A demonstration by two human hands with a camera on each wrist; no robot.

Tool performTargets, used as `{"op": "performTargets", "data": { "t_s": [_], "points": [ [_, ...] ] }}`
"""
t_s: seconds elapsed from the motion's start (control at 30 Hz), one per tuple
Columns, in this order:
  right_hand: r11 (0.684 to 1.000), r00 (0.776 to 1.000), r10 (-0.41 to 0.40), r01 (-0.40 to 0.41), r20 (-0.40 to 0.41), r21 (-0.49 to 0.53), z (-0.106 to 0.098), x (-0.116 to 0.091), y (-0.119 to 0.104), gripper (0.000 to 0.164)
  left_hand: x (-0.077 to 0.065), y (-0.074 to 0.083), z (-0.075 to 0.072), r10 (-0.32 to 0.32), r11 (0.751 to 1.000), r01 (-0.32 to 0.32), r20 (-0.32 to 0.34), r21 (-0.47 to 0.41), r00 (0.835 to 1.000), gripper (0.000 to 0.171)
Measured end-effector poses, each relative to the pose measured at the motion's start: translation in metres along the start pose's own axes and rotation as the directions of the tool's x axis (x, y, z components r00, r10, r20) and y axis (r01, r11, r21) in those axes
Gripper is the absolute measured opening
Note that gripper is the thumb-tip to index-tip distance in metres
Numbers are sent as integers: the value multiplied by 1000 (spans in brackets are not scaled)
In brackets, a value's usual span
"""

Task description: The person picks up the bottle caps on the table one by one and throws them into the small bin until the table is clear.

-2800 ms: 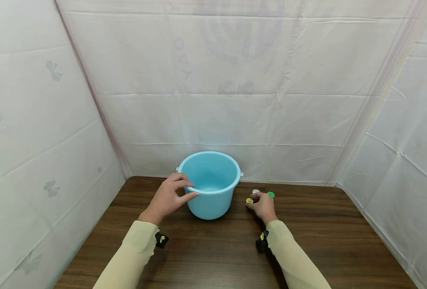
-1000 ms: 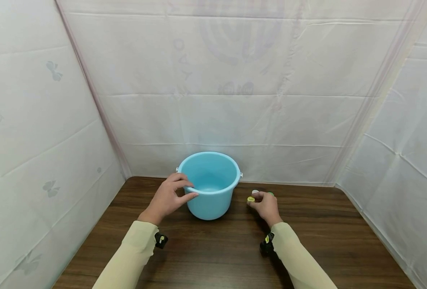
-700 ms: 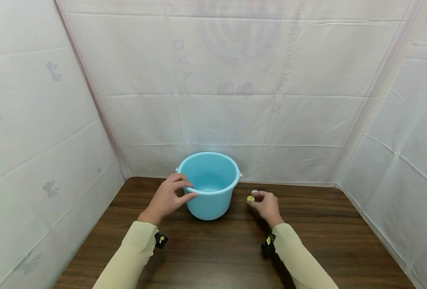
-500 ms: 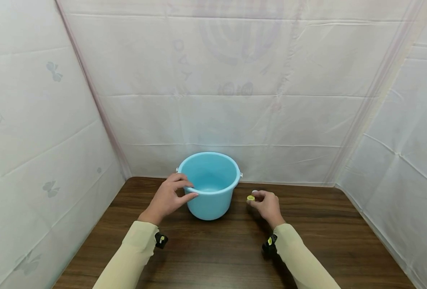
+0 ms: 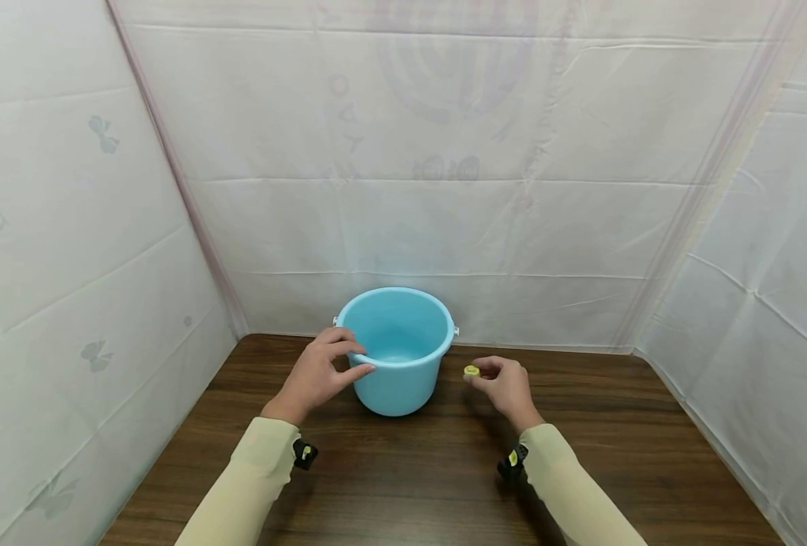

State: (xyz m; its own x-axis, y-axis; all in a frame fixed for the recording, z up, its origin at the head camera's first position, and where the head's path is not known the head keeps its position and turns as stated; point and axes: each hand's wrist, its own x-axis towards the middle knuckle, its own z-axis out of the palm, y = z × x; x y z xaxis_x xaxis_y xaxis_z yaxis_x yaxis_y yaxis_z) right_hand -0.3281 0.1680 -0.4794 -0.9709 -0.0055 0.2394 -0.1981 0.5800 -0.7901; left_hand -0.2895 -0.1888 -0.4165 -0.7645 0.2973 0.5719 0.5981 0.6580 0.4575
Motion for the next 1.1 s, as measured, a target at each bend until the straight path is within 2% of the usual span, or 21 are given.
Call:
{"op": "performTargets", "data": {
  "t_s": [0.2,0.5,0.9,1.1],
  "points": [
    [999,999,-35,35,-2,22,-3,-4,-10,29,0,0,0,-2,1000,2,2,1,1000,22],
    [999,1000,-20,20,-5,41,-10,-8,-23,30,0,0,-1,-5,1000,5,6,2,1000,22],
    [994,997,-74,74,-10,74,-19,-8,-38,30,0,1,-2,3,1000,-3,-3,-5,1000,22],
    [992,998,-63,63,-11,108,-22,-6,-43,31,0,1,-1,-1,1000,1,3,-2,1000,22]
  ]
}}
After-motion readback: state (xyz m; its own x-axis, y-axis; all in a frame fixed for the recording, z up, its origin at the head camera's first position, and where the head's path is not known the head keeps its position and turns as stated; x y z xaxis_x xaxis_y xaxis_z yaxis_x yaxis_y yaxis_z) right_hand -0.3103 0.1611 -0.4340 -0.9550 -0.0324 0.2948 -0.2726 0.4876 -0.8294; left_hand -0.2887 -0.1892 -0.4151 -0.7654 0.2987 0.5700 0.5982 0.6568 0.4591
